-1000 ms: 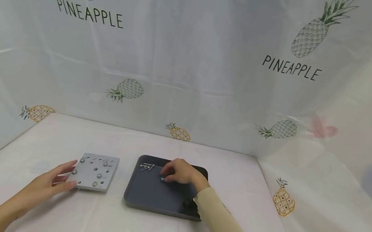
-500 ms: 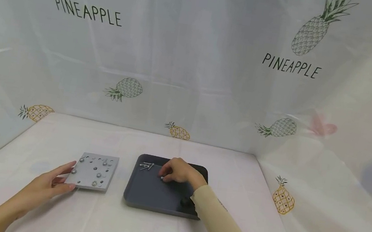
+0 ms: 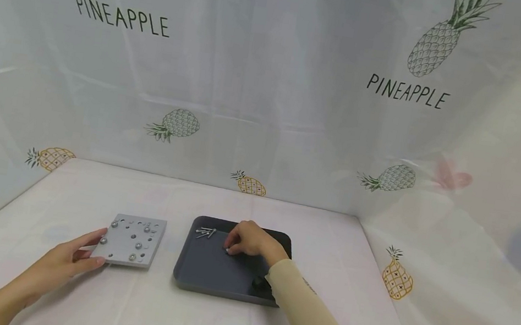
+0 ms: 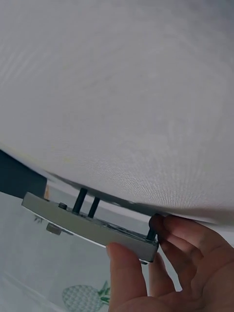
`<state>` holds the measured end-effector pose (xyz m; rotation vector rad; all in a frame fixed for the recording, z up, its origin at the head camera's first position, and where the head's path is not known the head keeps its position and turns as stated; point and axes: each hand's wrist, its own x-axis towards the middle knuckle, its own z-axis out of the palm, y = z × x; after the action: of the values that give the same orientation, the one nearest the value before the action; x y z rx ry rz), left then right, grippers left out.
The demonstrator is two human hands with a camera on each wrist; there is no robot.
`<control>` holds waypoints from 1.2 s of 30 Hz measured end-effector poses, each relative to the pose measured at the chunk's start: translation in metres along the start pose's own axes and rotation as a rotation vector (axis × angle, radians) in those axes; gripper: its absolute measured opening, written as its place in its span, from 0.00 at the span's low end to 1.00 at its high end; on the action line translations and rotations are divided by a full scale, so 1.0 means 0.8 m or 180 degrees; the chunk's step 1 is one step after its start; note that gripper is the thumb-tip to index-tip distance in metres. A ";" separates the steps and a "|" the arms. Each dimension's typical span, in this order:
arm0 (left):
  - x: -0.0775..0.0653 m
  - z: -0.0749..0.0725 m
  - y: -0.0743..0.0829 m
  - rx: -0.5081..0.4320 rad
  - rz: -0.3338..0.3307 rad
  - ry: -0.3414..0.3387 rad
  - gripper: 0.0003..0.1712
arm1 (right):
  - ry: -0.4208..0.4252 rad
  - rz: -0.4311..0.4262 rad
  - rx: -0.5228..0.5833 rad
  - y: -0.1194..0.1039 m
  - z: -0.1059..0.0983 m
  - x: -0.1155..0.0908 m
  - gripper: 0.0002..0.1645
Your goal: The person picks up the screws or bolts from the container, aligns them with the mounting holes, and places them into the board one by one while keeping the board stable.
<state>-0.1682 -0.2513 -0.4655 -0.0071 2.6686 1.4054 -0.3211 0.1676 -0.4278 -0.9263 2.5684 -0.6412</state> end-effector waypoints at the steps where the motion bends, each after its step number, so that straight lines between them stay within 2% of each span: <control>1: 0.000 0.000 0.000 -0.0029 0.0002 -0.0012 0.52 | -0.0005 -0.0012 -0.0009 0.000 0.000 0.000 0.06; 7: 0.000 0.000 -0.001 -0.0152 0.0001 -0.0042 0.52 | -0.0051 -0.0093 -0.0037 0.002 -0.001 0.001 0.04; 14: 0.000 0.000 -0.001 -0.0116 0.0035 -0.0029 0.51 | -0.0028 -0.0185 0.0089 0.005 -0.005 0.001 0.03; 20: 0.000 0.000 -0.001 -0.0094 0.0049 -0.0022 0.51 | 0.0101 -0.0291 0.0277 0.007 -0.007 0.005 0.04; 36: 0.000 -0.001 -0.003 -0.0070 0.0075 -0.0043 0.51 | 0.0495 -0.0365 0.0853 -0.008 -0.006 0.023 0.11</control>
<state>-0.1682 -0.2531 -0.4668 0.0319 2.6507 1.4365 -0.3336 0.1527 -0.4235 -0.9694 2.4892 -1.0994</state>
